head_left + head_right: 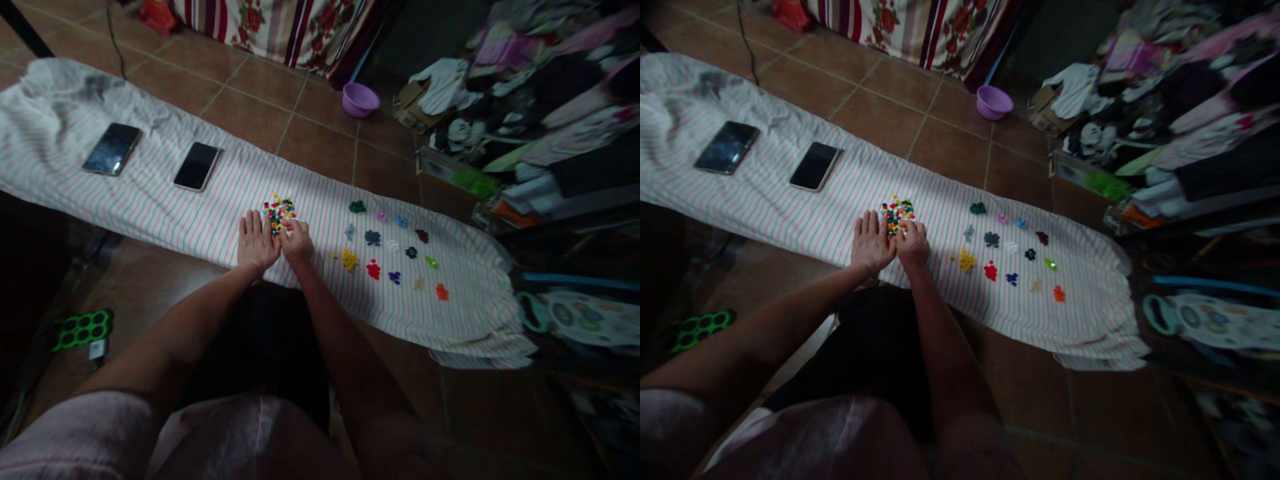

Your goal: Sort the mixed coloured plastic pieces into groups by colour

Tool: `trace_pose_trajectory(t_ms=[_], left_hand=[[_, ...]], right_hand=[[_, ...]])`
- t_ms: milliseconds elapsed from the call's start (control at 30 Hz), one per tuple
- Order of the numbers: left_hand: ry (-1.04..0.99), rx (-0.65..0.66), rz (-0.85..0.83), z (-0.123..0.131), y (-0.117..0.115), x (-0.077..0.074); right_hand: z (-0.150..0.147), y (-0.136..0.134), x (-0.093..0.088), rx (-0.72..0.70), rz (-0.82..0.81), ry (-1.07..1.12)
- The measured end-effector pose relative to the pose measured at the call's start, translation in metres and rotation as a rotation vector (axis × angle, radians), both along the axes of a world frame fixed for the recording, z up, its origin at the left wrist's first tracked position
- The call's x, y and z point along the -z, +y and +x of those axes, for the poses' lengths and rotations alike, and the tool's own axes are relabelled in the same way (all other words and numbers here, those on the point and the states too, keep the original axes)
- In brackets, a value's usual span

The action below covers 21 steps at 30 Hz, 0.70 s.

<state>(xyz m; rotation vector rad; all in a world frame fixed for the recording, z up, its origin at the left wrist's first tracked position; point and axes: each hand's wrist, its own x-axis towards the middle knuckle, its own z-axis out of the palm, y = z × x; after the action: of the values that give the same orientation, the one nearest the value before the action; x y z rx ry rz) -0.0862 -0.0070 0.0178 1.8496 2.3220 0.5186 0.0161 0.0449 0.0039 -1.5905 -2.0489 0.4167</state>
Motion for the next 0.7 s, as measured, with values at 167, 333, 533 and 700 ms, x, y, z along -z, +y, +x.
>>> trace_pose_trajectory(t_ms=[167, 333, 533, 700], left_hand=[[0.011, -0.006, 0.003, -0.001, 0.0, 0.001], [0.023, -0.004, -0.015, -0.001, 0.0, 0.0], [0.046, -0.014, 0.008, 0.0, 0.001, 0.004], [0.066, -0.024, 0.046, 0.0, 0.001, 0.007]], right_hand=[[0.001, -0.005, 0.001, -0.01, 0.052, 0.095], [0.001, -0.007, 0.003, -0.048, 0.1, 0.205], [0.005, -0.002, 0.007, -0.041, 0.057, 0.307], [0.008, 0.002, 0.015, 0.044, 0.02, 0.47]])
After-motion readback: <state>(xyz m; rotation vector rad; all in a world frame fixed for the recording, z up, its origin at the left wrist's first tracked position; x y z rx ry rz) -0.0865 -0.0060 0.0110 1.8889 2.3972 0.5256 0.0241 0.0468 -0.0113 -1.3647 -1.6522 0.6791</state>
